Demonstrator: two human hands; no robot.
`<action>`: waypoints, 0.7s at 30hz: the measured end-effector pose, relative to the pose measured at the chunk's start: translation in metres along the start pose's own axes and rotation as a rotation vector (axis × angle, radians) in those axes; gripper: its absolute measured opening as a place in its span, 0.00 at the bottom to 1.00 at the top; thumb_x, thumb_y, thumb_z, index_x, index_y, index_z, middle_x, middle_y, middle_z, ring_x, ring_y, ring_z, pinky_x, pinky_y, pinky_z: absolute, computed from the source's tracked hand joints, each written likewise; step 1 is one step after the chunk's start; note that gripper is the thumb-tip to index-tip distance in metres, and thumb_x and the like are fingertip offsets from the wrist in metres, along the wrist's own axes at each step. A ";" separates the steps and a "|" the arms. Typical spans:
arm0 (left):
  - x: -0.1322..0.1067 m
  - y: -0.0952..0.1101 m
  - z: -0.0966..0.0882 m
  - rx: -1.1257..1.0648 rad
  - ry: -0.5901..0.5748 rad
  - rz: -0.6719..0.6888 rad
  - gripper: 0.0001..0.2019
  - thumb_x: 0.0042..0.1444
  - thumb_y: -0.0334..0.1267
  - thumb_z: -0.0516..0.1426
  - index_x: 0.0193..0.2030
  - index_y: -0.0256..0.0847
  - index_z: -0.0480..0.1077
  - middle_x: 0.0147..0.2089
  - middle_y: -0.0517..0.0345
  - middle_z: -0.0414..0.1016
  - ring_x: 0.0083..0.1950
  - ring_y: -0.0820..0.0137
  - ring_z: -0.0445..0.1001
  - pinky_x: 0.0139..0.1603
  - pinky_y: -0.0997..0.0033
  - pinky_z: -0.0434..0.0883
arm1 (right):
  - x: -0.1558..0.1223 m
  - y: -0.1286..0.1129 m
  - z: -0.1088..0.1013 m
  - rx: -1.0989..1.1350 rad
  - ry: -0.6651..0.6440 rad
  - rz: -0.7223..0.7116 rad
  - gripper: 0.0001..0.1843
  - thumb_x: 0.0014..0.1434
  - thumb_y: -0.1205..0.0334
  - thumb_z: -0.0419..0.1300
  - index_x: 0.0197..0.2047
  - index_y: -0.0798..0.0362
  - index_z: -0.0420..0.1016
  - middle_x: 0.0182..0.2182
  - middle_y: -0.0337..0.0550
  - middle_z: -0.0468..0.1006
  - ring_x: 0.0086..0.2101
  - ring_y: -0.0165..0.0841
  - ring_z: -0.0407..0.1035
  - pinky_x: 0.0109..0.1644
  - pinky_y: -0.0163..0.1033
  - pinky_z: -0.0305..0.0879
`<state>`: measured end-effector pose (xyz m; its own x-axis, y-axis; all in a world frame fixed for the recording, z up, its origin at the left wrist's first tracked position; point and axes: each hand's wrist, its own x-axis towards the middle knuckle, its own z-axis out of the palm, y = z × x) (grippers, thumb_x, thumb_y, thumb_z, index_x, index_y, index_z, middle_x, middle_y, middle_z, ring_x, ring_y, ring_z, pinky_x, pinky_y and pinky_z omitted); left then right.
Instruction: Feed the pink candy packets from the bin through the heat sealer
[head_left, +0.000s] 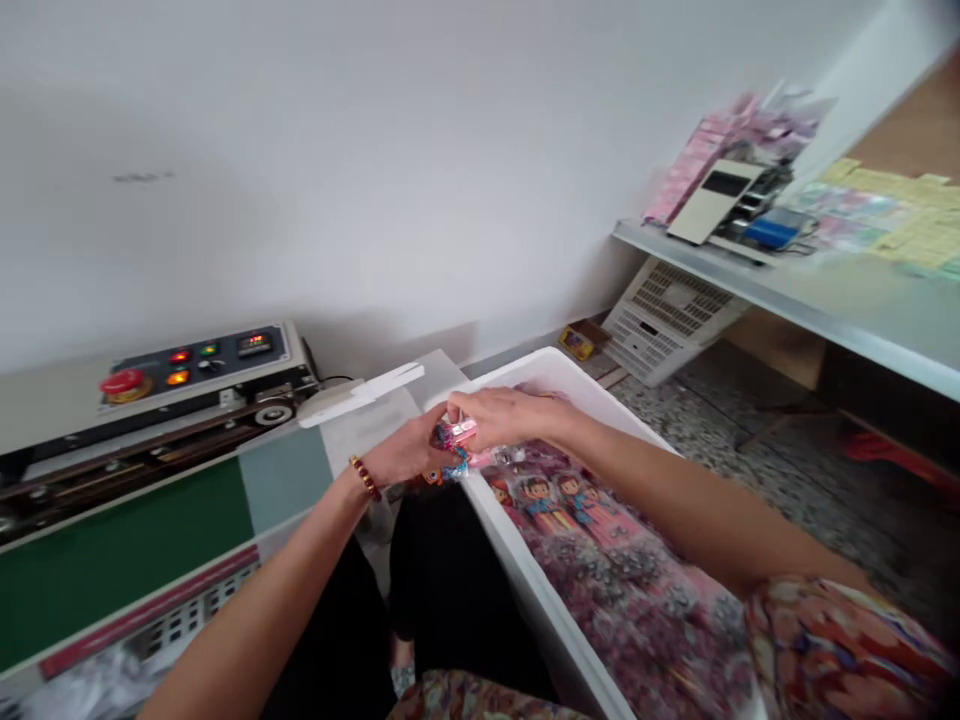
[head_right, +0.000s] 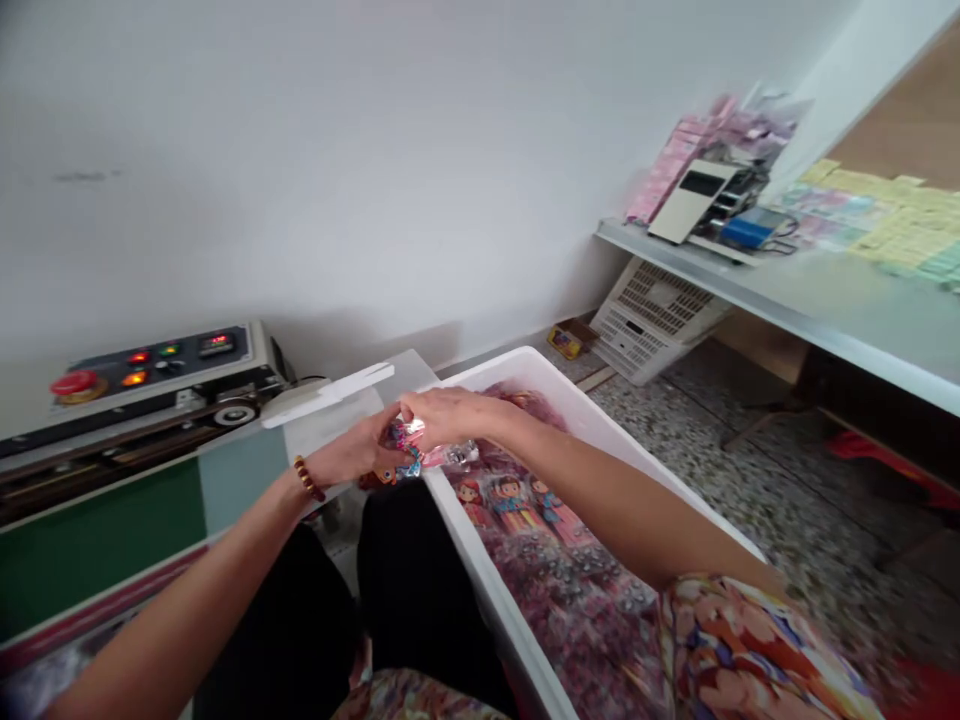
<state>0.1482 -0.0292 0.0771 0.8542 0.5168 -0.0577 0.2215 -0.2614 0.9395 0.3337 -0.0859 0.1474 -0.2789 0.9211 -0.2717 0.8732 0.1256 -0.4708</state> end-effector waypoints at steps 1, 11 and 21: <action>-0.006 -0.006 -0.004 -0.090 0.053 -0.039 0.30 0.46 0.43 0.69 0.57 0.41 0.71 0.40 0.56 0.80 0.35 0.66 0.75 0.36 0.67 0.73 | 0.012 0.000 -0.001 0.042 -0.002 -0.020 0.22 0.44 0.63 0.69 0.45 0.47 0.73 0.30 0.35 0.74 0.30 0.33 0.66 0.35 0.36 0.57; -0.041 -0.056 -0.007 -0.535 0.748 -0.181 0.28 0.47 0.53 0.67 0.50 0.38 0.68 0.35 0.57 0.78 0.30 0.68 0.74 0.34 0.68 0.72 | 0.090 0.023 0.069 1.212 0.132 -0.008 0.35 0.43 0.54 0.73 0.54 0.47 0.68 0.48 0.42 0.79 0.43 0.37 0.75 0.43 0.40 0.72; -0.055 -0.080 -0.025 0.609 0.983 -0.430 0.23 0.65 0.44 0.55 0.64 0.38 0.67 0.67 0.35 0.68 0.65 0.45 0.67 0.59 0.40 0.69 | 0.161 -0.006 0.074 0.274 0.261 0.201 0.25 0.55 0.55 0.65 0.55 0.52 0.71 0.48 0.48 0.81 0.48 0.43 0.74 0.50 0.44 0.68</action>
<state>0.0717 -0.0164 0.0141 -0.0002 0.9792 0.2027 0.8049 -0.1201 0.5811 0.2543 0.0344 0.0446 0.0273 0.9840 -0.1760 0.7514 -0.1363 -0.6456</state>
